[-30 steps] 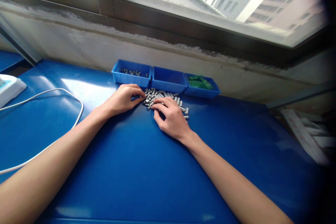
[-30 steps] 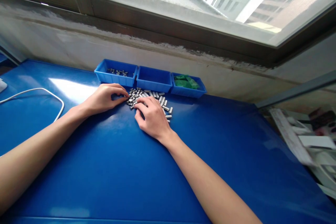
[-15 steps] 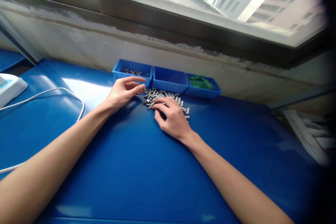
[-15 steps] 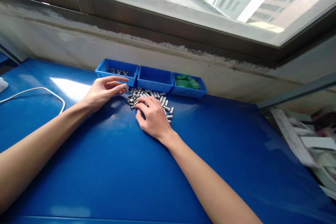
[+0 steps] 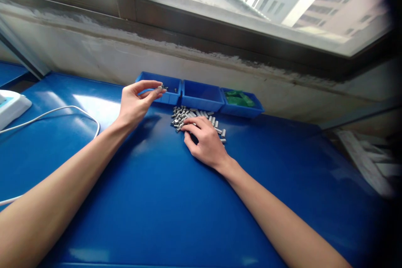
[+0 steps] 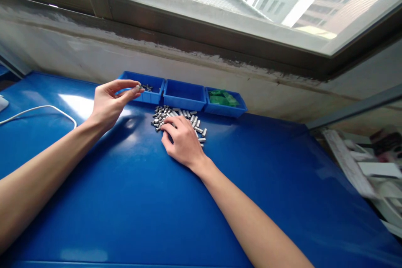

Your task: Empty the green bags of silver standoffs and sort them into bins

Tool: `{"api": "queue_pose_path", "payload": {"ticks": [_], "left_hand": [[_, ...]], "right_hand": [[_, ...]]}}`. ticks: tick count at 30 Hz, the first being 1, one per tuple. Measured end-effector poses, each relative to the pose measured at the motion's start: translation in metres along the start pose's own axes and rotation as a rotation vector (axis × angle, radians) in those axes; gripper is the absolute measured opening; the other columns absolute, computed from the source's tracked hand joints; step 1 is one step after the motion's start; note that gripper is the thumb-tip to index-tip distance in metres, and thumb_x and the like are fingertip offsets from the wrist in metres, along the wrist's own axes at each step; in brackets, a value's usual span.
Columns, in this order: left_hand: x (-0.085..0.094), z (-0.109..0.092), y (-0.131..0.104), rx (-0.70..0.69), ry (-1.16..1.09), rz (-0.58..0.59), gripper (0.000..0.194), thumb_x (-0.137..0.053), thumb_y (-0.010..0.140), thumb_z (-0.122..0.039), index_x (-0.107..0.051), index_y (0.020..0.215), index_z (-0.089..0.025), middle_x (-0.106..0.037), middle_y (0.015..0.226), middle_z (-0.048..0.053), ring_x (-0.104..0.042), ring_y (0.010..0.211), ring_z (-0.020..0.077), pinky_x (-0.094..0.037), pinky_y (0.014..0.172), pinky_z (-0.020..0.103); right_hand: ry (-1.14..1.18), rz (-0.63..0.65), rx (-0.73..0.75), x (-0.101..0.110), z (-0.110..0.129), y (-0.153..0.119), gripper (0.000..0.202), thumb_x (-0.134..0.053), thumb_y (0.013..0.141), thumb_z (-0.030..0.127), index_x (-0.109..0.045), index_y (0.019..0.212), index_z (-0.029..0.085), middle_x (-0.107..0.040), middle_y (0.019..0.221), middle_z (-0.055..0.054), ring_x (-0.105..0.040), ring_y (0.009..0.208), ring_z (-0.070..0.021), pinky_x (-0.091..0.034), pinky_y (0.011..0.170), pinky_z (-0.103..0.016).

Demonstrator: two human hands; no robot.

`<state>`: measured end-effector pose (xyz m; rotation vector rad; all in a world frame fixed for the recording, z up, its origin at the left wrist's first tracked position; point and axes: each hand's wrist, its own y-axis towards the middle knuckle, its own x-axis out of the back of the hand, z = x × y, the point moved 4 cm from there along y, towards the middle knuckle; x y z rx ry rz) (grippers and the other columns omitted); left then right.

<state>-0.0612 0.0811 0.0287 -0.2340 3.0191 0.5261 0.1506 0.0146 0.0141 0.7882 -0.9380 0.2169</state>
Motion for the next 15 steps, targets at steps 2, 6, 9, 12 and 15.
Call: {"api": "queue_pose_path", "payload": {"ticks": [2,6,9,12,15], "left_hand": [[0.0,0.0,0.001,0.005,0.005,0.002,0.038,-0.083,0.076,-0.04,-0.076,0.106,-0.018,-0.076,0.11,0.009,-0.071,0.112,0.028,-0.055,0.102,0.041],[-0.001,0.0,-0.001,-0.025,0.012,0.089,0.045,-0.08,0.079,-0.039,-0.074,0.118,-0.018,-0.074,0.121,0.01,-0.068,0.118,0.0282,-0.051,0.109,0.043],[-0.003,-0.001,-0.005,-0.064,0.073,0.152,0.04,-0.076,0.083,-0.036,-0.074,0.119,-0.018,-0.074,0.121,0.01,-0.07,0.113,0.0261,-0.053,0.105,0.041],[-0.008,-0.001,-0.01,-0.119,0.244,0.249,0.031,-0.069,0.086,-0.035,-0.077,0.11,-0.017,-0.076,0.111,0.011,-0.072,0.101,0.0234,-0.057,0.095,0.036],[-0.015,-0.001,-0.016,-0.254,0.462,0.409,0.024,-0.066,0.086,-0.031,-0.079,0.1,-0.017,-0.077,0.106,0.01,-0.072,0.093,0.0218,-0.058,0.087,0.033]], "right_hand": [[0.002,-0.001,0.0,0.0,0.0,0.0,0.02,-0.057,0.092,0.013,-0.072,0.101,0.022,-0.07,0.114,-0.009,-0.062,0.111,-0.0264,-0.052,0.1,-0.047],[0.002,0.001,-0.003,0.0,0.0,0.0,0.02,-0.056,0.092,0.013,-0.072,0.101,0.022,-0.07,0.114,-0.009,-0.062,0.11,-0.0263,-0.052,0.1,-0.047],[0.0,0.001,0.002,0.0,0.001,0.0,0.02,-0.057,0.092,0.013,-0.072,0.101,0.021,-0.07,0.114,-0.01,-0.062,0.111,-0.0265,-0.052,0.101,-0.047],[-0.003,0.004,0.003,0.0,0.001,0.001,0.019,-0.057,0.092,0.014,-0.072,0.101,0.021,-0.07,0.115,-0.01,-0.062,0.111,-0.0265,-0.052,0.1,-0.047],[-0.003,0.012,0.002,0.0,0.001,0.001,0.02,-0.057,0.092,0.014,-0.072,0.101,0.022,-0.07,0.115,-0.009,-0.062,0.111,-0.0267,-0.052,0.101,-0.048]]}}
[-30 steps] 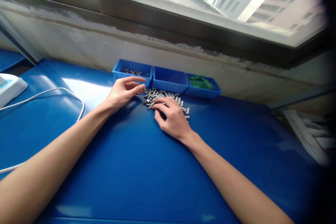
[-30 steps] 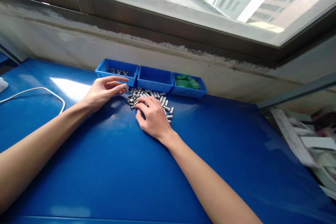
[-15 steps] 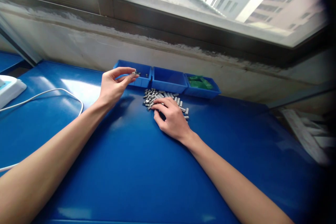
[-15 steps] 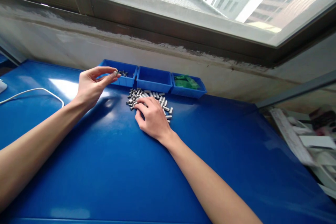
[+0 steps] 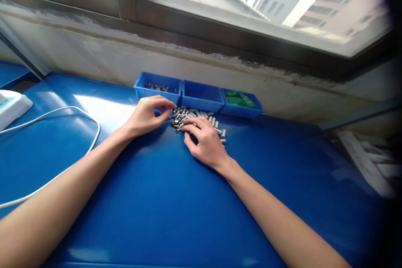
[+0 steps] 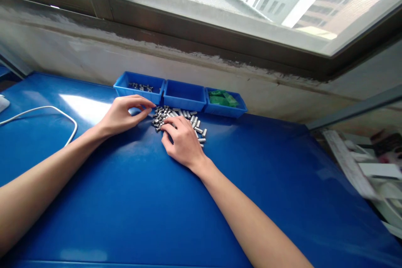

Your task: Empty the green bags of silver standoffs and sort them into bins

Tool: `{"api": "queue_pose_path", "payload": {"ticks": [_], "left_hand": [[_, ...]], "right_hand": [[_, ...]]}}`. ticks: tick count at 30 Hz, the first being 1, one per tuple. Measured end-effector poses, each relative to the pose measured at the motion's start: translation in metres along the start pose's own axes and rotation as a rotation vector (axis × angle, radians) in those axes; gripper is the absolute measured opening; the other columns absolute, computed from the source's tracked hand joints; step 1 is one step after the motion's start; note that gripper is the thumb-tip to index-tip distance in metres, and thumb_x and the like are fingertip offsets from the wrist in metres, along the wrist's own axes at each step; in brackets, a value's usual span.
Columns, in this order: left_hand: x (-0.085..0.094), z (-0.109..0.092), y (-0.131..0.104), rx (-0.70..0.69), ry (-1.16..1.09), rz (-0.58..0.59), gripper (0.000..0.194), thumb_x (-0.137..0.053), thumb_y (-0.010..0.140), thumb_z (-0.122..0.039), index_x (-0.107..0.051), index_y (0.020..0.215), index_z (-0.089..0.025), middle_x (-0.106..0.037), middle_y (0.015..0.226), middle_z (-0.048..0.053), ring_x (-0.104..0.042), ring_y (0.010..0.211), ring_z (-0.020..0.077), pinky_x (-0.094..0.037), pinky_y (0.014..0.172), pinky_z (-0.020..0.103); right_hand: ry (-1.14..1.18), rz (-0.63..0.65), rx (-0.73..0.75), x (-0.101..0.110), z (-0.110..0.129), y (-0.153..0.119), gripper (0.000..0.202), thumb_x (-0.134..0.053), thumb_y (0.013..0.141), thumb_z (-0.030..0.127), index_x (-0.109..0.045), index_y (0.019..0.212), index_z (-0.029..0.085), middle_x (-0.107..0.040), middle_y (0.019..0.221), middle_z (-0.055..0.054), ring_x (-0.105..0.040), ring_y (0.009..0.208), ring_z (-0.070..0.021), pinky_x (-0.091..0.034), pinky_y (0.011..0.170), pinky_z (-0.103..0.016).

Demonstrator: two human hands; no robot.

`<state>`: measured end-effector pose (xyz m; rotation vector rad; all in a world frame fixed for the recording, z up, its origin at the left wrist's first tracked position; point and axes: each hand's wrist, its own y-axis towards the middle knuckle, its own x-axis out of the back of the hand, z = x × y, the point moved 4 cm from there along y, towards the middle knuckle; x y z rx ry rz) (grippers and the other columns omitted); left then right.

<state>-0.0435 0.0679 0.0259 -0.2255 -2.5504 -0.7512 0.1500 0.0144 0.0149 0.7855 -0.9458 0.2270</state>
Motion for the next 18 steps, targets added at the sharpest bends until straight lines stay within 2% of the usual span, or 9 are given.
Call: {"api": "queue_pose_path", "payload": {"ticks": [3,6,14,18], "left_hand": [[-0.0065,-0.0004,-0.0016,-0.114,0.149,0.131,0.022,-0.064,0.085,-0.025,-0.08,0.098,-0.019,-0.076,0.106,0.009,-0.072,0.095,0.0225,-0.056,0.089,0.033],[-0.0093,0.0021,-0.0024,-0.169,0.221,0.197,0.021,-0.062,0.085,-0.023,-0.079,0.098,-0.02,-0.076,0.106,0.009,-0.071,0.096,0.023,-0.054,0.09,0.033],[-0.0081,0.0062,-0.0023,-0.175,0.261,0.195,0.014,-0.062,0.086,-0.022,-0.075,0.089,-0.02,-0.074,0.096,0.007,-0.069,0.085,0.02,-0.052,0.081,0.03],[-0.0062,0.009,-0.0022,-0.135,0.267,0.167,0.013,-0.062,0.087,-0.025,-0.071,0.095,-0.02,-0.072,0.09,0.005,-0.066,0.078,0.0181,-0.051,0.075,0.028]], "right_hand": [[-0.002,0.002,-0.001,0.0001,-0.0004,-0.0005,0.02,-0.057,0.092,0.014,-0.072,0.101,0.022,-0.07,0.116,-0.009,-0.062,0.112,-0.0271,-0.052,0.101,-0.048],[-0.006,0.0,-0.002,0.0003,-0.0005,-0.0007,0.02,-0.057,0.092,0.014,-0.072,0.102,0.023,-0.07,0.116,-0.009,-0.062,0.112,-0.0272,-0.052,0.101,-0.049],[-0.015,-0.007,0.005,0.0014,0.0002,0.0005,0.019,-0.057,0.092,0.013,-0.072,0.1,0.021,-0.07,0.115,-0.01,-0.062,0.112,-0.0269,-0.052,0.102,-0.048],[-0.017,-0.006,0.01,0.0003,-0.0002,0.0001,0.019,-0.057,0.092,0.014,-0.072,0.1,0.021,-0.07,0.115,-0.01,-0.062,0.112,-0.027,-0.052,0.102,-0.047]]}}
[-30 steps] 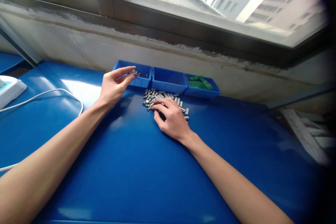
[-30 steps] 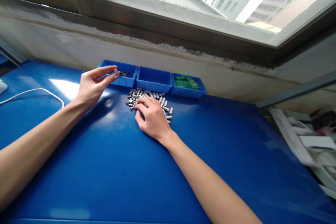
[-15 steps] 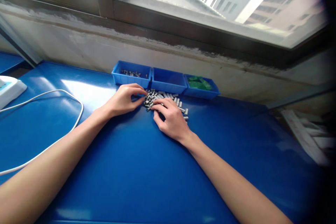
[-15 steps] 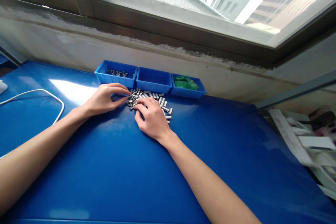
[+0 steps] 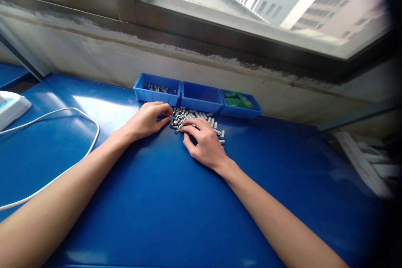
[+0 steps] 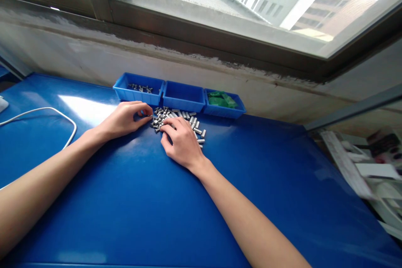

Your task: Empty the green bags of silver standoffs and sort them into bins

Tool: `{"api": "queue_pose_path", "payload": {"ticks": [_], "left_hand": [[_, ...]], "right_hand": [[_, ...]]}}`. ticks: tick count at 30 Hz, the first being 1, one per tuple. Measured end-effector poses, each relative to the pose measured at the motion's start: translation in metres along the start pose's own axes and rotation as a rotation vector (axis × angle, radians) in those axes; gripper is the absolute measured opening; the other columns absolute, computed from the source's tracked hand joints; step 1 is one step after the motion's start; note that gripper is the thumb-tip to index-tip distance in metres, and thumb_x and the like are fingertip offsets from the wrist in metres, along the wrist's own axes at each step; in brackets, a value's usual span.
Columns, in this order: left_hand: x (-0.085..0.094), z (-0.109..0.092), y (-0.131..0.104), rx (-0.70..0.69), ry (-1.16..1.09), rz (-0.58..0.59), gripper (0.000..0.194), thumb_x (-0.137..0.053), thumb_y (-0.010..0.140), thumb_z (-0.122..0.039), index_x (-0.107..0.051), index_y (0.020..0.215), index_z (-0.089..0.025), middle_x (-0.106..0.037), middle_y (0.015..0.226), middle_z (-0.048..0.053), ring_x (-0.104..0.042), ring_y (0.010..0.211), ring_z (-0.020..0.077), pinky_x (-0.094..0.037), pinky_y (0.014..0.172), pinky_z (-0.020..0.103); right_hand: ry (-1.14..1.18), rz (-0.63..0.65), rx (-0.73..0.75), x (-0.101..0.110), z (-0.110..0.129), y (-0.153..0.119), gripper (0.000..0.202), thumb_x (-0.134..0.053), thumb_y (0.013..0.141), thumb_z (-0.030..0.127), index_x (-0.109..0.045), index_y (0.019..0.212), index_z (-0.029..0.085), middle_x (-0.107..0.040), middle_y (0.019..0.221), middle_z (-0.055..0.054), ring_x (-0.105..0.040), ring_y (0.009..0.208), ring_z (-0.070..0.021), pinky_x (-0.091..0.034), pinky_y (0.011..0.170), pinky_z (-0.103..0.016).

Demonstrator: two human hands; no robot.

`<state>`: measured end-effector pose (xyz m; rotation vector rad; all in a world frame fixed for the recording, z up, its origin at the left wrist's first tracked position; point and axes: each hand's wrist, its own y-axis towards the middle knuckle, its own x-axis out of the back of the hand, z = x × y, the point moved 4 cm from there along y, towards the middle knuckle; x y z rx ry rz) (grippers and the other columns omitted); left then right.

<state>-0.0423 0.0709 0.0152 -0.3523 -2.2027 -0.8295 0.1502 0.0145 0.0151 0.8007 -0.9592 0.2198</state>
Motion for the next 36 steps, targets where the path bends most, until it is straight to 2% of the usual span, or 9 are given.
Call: {"api": "queue_pose_path", "payload": {"ticks": [5,10,15,18,22,25,28,32,36], "left_hand": [[0.0,0.001,0.001,0.016,0.005,0.003,0.027,-0.057,0.09,-0.021,-0.069,0.114,-0.021,-0.07,0.101,0.006,-0.067,0.084,0.0187,-0.052,0.078,0.029],[0.004,0.0,0.002,0.082,-0.123,-0.091,0.032,-0.059,0.089,-0.023,-0.072,0.118,-0.018,-0.071,0.096,0.007,-0.067,0.078,0.0168,-0.055,0.076,0.029],[0.006,0.003,0.003,0.224,-0.408,-0.178,0.026,-0.073,0.082,-0.031,-0.077,0.101,-0.014,-0.077,0.101,0.009,-0.071,0.088,0.0199,-0.057,0.084,0.032],[0.009,0.003,0.003,0.321,-0.545,-0.2,0.031,-0.08,0.078,-0.039,-0.078,0.095,-0.014,-0.078,0.1,0.01,-0.072,0.089,0.0208,-0.058,0.085,0.031],[0.012,0.0,0.005,0.353,-0.568,-0.199,0.039,-0.079,0.078,-0.05,-0.078,0.086,-0.012,-0.077,0.083,0.008,-0.067,0.072,0.016,-0.054,0.069,0.025],[0.012,0.001,0.006,0.34,-0.526,-0.167,0.044,-0.073,0.084,-0.055,-0.075,0.076,-0.012,-0.067,0.065,0.004,-0.057,0.058,0.0108,-0.044,0.056,0.022],[0.01,0.005,0.006,0.368,-0.528,-0.174,0.047,-0.07,0.086,-0.057,-0.072,0.071,-0.013,-0.06,0.056,0.0,-0.05,0.051,0.0084,-0.039,0.051,0.021],[0.011,0.015,0.005,0.449,-0.67,-0.35,0.044,-0.076,0.08,-0.057,-0.074,0.08,-0.013,-0.069,0.066,0.004,-0.061,0.057,0.0107,-0.048,0.057,0.022],[0.016,0.021,0.005,0.465,-0.829,-0.557,0.049,-0.084,0.073,-0.052,-0.075,0.102,-0.013,-0.078,0.093,0.01,-0.075,0.086,0.0197,-0.059,0.083,0.031]], "right_hand": [[-0.002,0.003,-0.002,-0.001,0.0,0.0,0.018,-0.057,0.092,0.014,-0.072,0.101,0.02,-0.07,0.115,-0.011,-0.062,0.112,-0.0272,-0.052,0.102,-0.046],[0.0,0.004,-0.003,0.0,0.0,0.0,0.019,-0.057,0.092,0.014,-0.072,0.1,0.02,-0.07,0.115,-0.01,-0.062,0.112,-0.0275,-0.052,0.101,-0.047],[0.004,-0.006,0.005,0.001,0.001,0.0,0.018,-0.056,0.092,0.014,-0.072,0.099,0.019,-0.07,0.114,-0.011,-0.062,0.111,-0.0272,-0.052,0.101,-0.047],[0.001,-0.007,0.004,0.001,0.001,0.001,0.018,-0.056,0.093,0.014,-0.072,0.099,0.019,-0.07,0.114,-0.011,-0.062,0.111,-0.0269,-0.052,0.101,-0.046],[0.007,-0.007,0.001,0.001,0.001,0.001,0.018,-0.057,0.092,0.014,-0.072,0.099,0.02,-0.071,0.113,-0.01,-0.063,0.11,-0.0269,-0.052,0.1,-0.046],[0.01,-0.006,0.003,0.001,0.001,0.001,0.018,-0.057,0.093,0.014,-0.072,0.1,0.02,-0.071,0.113,-0.01,-0.063,0.11,-0.0268,-0.052,0.1,-0.047],[0.01,-0.009,0.004,0.001,0.001,0.0,0.018,-0.057,0.092,0.014,-0.072,0.1,0.019,-0.071,0.114,-0.011,-0.062,0.109,-0.0267,-0.052,0.1,-0.047],[0.012,-0.013,0.005,0.001,0.001,0.0,0.018,-0.057,0.092,0.014,-0.072,0.099,0.02,-0.07,0.114,-0.011,-0.062,0.11,-0.0268,-0.052,0.1,-0.046],[0.015,-0.011,0.007,0.001,0.001,-0.001,0.018,-0.057,0.092,0.013,-0.072,0.099,0.019,-0.07,0.114,-0.011,-0.062,0.11,-0.0268,-0.052,0.1,-0.046]]}}
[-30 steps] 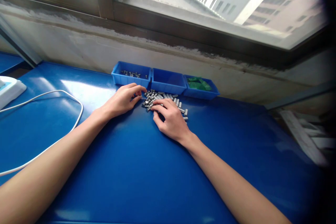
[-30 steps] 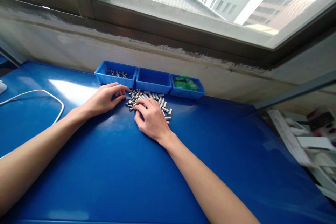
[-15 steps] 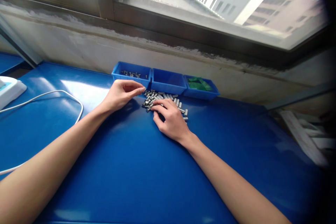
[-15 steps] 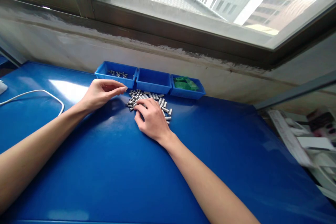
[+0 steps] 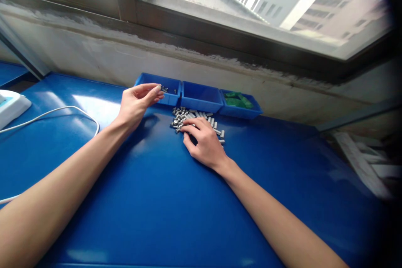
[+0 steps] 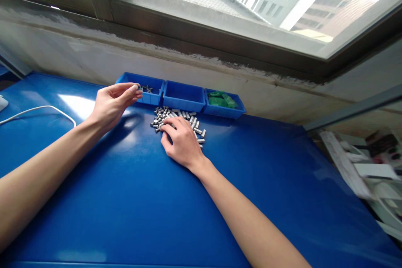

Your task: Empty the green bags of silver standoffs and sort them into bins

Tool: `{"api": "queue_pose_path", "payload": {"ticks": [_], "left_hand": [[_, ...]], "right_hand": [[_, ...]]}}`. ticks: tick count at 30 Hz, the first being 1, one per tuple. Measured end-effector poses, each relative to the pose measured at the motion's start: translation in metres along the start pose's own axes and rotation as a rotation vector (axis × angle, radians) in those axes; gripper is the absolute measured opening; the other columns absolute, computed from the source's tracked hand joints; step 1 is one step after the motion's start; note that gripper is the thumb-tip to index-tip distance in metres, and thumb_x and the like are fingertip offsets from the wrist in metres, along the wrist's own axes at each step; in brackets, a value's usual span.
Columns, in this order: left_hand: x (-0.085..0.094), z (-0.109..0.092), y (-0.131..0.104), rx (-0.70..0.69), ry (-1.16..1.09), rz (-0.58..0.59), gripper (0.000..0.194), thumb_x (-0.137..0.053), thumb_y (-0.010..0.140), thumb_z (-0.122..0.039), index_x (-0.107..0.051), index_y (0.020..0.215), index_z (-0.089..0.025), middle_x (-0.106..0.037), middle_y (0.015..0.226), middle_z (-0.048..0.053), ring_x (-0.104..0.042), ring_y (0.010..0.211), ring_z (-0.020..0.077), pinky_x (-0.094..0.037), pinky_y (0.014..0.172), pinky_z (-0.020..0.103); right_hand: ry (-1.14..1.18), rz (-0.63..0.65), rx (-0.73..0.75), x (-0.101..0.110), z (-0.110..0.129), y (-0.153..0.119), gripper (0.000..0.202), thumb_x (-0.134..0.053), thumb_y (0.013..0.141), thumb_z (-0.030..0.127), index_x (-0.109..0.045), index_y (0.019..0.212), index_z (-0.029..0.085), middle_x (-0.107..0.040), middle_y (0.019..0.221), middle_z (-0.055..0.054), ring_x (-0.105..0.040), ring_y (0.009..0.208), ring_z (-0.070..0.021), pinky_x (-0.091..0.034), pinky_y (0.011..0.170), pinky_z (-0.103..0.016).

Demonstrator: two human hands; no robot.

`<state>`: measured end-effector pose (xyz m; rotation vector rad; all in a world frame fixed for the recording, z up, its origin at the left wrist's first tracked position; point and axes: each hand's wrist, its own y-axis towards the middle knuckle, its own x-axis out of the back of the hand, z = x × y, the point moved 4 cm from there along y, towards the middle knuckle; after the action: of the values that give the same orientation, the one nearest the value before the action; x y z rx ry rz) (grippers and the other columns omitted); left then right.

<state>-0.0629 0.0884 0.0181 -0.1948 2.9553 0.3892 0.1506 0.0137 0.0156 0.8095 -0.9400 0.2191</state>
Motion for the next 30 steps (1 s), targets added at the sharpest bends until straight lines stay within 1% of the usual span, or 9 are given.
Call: {"api": "queue_pose_path", "payload": {"ticks": [4,7,9,13,16,18,20,23,30], "left_hand": [[-0.001,-0.002,0.001,-0.011,-0.103,0.003,0.059,-0.085,0.074,-0.044,-0.069,0.122,-0.013,-0.074,0.117,0.014,-0.071,0.112,0.0268,-0.054,0.104,0.042],[-0.003,-0.004,0.0,-0.032,-0.085,0.05,0.062,-0.083,0.076,-0.042,-0.066,0.13,-0.016,-0.073,0.123,0.014,-0.07,0.116,0.0276,-0.054,0.105,0.044],[-0.005,-0.006,-0.003,-0.061,0.0,0.098,0.059,-0.08,0.079,-0.043,-0.066,0.13,-0.017,-0.075,0.117,0.012,-0.072,0.11,0.0264,-0.056,0.101,0.042],[-0.012,-0.008,-0.011,-0.144,0.337,0.3,0.039,-0.072,0.085,-0.045,-0.077,0.109,-0.015,-0.078,0.103,0.011,-0.074,0.096,0.0245,-0.059,0.09,0.036],[-0.021,-0.011,-0.02,-0.331,0.592,0.492,0.027,-0.071,0.086,-0.037,-0.08,0.1,-0.016,-0.077,0.105,0.011,-0.073,0.093,0.0227,-0.057,0.086,0.033],[-0.025,-0.011,-0.024,-0.441,0.689,0.586,0.023,-0.069,0.086,-0.032,-0.08,0.099,-0.017,-0.076,0.104,0.01,-0.072,0.092,0.0213,-0.056,0.086,0.031],[-0.026,-0.009,-0.026,-0.487,0.728,0.636,0.02,-0.067,0.087,-0.029,-0.08,0.099,-0.019,-0.075,0.103,0.009,-0.071,0.091,0.0202,-0.054,0.086,0.03],[-0.025,-0.006,-0.026,-0.471,0.75,0.653,0.02,-0.066,0.087,-0.027,-0.08,0.099,-0.02,-0.075,0.099,0.008,-0.07,0.086,0.019,-0.053,0.081,0.028],[-0.019,-0.004,-0.022,-0.332,0.686,0.578,0.026,-0.068,0.085,-0.031,-0.079,0.104,-0.018,-0.078,0.091,0.007,-0.069,0.074,0.0175,-0.055,0.072,0.027]], "right_hand": [[0.002,0.003,-0.005,0.0,-0.001,0.0,0.018,-0.057,0.092,0.014,-0.073,0.099,0.02,-0.07,0.114,-0.011,-0.062,0.11,-0.0268,-0.052,0.101,-0.046],[0.006,0.003,-0.007,-0.001,-0.002,0.0,0.018,-0.057,0.092,0.014,-0.073,0.1,0.02,-0.07,0.114,-0.011,-0.062,0.11,-0.0268,-0.052,0.101,-0.047],[0.011,0.003,-0.009,-0.001,-0.002,0.0,0.019,-0.057,0.092,0.014,-0.072,0.1,0.021,-0.07,0.114,-0.01,-0.062,0.11,-0.0269,-0.052,0.101,-0.048],[0.005,0.012,-0.012,-0.001,-0.001,0.0,0.019,-0.057,0.092,0.014,-0.072,0.1,0.021,-0.07,0.115,-0.01,-0.062,0.111,-0.027,-0.052,0.101,-0.048],[-0.01,0.016,-0.011,-0.002,-0.002,0.0,0.019,-0.057,0.092,0.014,-0.072,0.101,0.019,-0.07,0.116,-0.011,-0.061,0.112,-0.027,-0.051,0.102,-0.047],[-0.012,0.017,-0.009,-0.002,-0.002,0.0,0.019,-0.057,0.092,0.014,-0.072,0.101,0.02,-0.07,0.116,-0.011,-0.061,0.113,-0.0271,-0.051,0.102,-0.047],[-0.012,0.017,-0.009,-0.001,-0.001,0.0,0.019,-0.056,0.092,0.014,-0.072,0.101,0.02,-0.07,0.116,-0.01,-0.061,0.112,-0.0272,-0.051,0.102,-0.047],[-0.011,0.013,-0.013,0.0,0.0,0.001,0.019,-0.056,0.092,0.014,-0.072,0.1,0.021,-0.07,0.114,-0.01,-0.062,0.11,-0.0273,-0.052,0.1,-0.047],[0.0,0.018,-0.023,0.001,0.0,0.001,0.02,-0.057,0.092,0.014,-0.072,0.101,0.022,-0.07,0.115,-0.01,-0.062,0.112,-0.0273,-0.052,0.101,-0.048]]}}
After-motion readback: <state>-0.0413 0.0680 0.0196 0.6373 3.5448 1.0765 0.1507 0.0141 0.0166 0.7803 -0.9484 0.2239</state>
